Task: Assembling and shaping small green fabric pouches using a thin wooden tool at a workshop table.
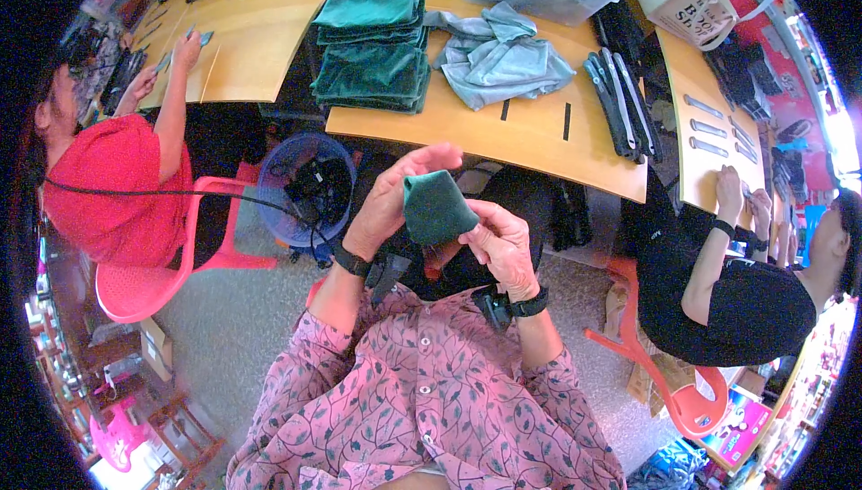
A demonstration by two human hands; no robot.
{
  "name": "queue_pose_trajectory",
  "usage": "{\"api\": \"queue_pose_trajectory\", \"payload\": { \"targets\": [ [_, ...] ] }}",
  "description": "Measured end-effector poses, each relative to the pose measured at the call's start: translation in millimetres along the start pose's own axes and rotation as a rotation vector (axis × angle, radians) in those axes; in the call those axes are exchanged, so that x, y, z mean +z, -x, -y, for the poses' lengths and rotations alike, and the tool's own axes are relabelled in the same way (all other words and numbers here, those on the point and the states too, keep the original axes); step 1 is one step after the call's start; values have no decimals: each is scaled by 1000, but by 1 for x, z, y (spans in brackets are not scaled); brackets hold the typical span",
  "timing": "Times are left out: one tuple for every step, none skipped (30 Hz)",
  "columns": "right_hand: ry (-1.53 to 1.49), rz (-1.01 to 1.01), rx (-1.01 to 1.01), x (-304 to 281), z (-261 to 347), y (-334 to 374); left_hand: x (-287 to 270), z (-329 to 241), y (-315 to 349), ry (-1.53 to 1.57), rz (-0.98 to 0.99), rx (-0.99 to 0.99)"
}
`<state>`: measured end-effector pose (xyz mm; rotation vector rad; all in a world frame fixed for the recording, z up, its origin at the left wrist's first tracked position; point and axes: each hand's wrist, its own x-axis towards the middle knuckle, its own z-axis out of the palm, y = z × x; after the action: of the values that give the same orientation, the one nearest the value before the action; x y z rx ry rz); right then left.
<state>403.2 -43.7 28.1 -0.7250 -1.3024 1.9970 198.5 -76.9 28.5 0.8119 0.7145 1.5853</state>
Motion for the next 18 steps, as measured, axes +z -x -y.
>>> {"api": "queue_pose_trajectory", "payload": {
  "targets": [
    [-106, 17, 11, 0, -3, -1, -2, 3, 3, 0, -1, 2],
    [-211, 34, 22, 1, -4, -2, -5, 6, 5, -87, -20, -25],
    [-210, 31, 21, 2, -3, -2, -3, 5, 6, -172, -36, -55],
    [-169, -9, 61, 6, -1, -2, 5, 1, 7, -118, -120, -81],
    [-128, -50, 100, 8, 0, -3, 5, 4, 6, -117, -117, -82],
    [-127, -48, 99, 11, -1, -3, 2, 8, 7, -208, -124, -35],
    [-89, -51, 91, 13, -3, -3, 0, 11, 8, -298, -130, 12],
    [-52, -55, 83, 15, -4, -3, 2, 18, 8, -384, -182, 48],
    [-52, -53, 82, 18, -3, -3, 1, 23, 8, -385, -183, 49],
    [88, -49, 65, 22, -1, -4, -1, 28, 9, -361, -272, 58],
    [229, -45, 46, 25, 0, -4, -2, 33, 9, -337, -360, 68],
    [322, -63, 30, 27, -3, -3, 2, 33, 7, -347, -439, 59],
    [322, -67, 28, 26, -3, -2, 5, 33, 6, -346, -434, 59],
    [309, -72, -1, 26, -3, -1, 8, 33, 5, -582, -458, 145],
    [294, -72, -27, 27, -2, 0, 11, 30, 5, -820, -482, 232],
    [308, -85, -56, 28, -1, 1, 9, 33, 5, -820, -481, 231],
    [307, -85, -56, 30, 2, 1, 5, 39, 5, -973, -479, 316],
    [260, -110, -91, 32, 4, 0, 2, 42, 4, -1123, -470, 404]
  ]
}}
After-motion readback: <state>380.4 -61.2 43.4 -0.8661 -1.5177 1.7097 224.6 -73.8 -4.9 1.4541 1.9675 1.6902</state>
